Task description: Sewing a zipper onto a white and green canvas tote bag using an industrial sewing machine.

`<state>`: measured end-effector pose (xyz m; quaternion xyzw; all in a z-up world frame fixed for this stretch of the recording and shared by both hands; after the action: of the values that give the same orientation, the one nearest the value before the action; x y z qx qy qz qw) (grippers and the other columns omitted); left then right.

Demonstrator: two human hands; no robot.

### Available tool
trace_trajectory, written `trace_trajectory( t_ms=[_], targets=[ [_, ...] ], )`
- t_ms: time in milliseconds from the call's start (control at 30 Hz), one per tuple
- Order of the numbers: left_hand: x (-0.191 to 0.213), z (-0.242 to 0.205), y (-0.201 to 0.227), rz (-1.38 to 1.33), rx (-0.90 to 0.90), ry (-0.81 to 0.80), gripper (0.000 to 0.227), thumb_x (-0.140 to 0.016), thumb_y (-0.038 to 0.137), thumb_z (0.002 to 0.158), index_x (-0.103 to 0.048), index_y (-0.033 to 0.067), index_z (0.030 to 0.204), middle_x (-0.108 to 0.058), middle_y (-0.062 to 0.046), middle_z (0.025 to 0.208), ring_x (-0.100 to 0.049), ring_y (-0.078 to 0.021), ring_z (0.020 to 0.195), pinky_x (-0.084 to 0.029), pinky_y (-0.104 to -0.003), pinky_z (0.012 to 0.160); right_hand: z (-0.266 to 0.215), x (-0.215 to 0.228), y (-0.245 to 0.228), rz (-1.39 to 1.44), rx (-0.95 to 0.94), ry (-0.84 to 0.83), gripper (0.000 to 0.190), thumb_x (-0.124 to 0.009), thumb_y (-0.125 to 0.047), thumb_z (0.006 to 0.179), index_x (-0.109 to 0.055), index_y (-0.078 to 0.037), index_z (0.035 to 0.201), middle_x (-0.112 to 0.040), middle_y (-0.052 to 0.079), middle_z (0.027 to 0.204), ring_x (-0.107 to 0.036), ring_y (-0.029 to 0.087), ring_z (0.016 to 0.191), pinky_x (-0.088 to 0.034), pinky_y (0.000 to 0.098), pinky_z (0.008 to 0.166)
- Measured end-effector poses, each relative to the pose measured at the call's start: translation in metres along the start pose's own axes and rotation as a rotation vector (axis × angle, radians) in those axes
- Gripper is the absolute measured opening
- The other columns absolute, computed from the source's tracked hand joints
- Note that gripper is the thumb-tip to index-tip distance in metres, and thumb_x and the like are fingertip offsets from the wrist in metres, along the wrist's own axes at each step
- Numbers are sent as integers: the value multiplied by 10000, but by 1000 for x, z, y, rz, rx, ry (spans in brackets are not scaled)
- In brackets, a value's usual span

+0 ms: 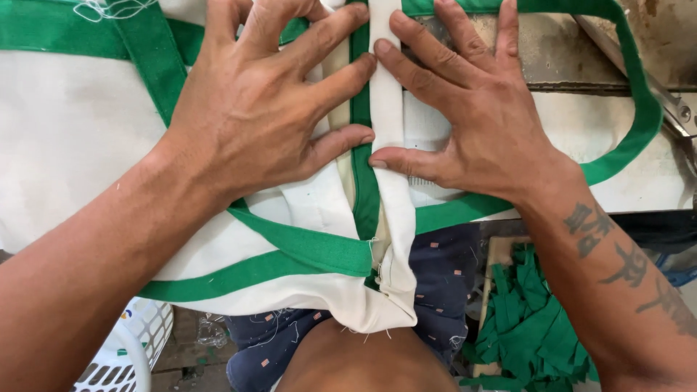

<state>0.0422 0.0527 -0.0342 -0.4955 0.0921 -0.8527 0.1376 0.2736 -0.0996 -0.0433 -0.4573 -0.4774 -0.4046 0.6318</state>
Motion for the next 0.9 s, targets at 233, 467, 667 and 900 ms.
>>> trace_trajectory(
  t_ms=[233, 467, 667, 900],
  targets=[
    [4, 5, -6, -9, -18, 8, 672, -682, 828, 1152, -765, 277, 1527, -743, 8, 1519, -584, -230, 1333, -438, -443, 947, 6, 7, 1, -23, 18, -8, 909, -752, -761, 1101, -414, -242, 1766, -330, 43, 1827, -209, 443, 1712, 31, 834, 1281],
    [-8, 10, -22, -99, -15, 75, 646, -785, 805, 1097, -788, 227, 1386, -765, -6, 1472, -582, -259, 1342, -439, -480, 1000, 14, 6, 16, -62, 21, 36, 955, -860, -752, 1036, -462, -281, 1765, -336, 2, 1843, -230, 400, 1738, -250, 843, 1277],
    [-18, 16, -33, -28, -24, 118, 563, -714, 825, 1156, -820, 286, 1278, -832, 17, 1460, -625, -232, 1347, -468, -466, 1031, 21, 2, 27, -102, 13, 67, 918, -914, -731, 1047, -515, -312, 1760, -368, 0, 1848, -255, 373, 1745, -464, 710, 1076],
    [-30, 17, -46, -45, -37, 99, 609, -664, 869, 1164, -812, 308, 1347, -825, 19, 1466, -624, -246, 1376, -464, -518, 1025, 27, -5, 33, 13, 31, 113, 902, -922, -641, 1059, -492, -258, 1754, -353, 23, 1836, -303, 505, 1723, -451, 733, 1334]
  ],
)
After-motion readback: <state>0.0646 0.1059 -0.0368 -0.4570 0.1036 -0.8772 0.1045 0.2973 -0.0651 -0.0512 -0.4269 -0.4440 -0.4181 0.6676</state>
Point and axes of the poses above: each hand's wrist, its own z-axis towards the middle knuckle, its own x-axis out of the back of the hand, y = z × x, the point moved 2 cm from there along z, towards the middle knuckle
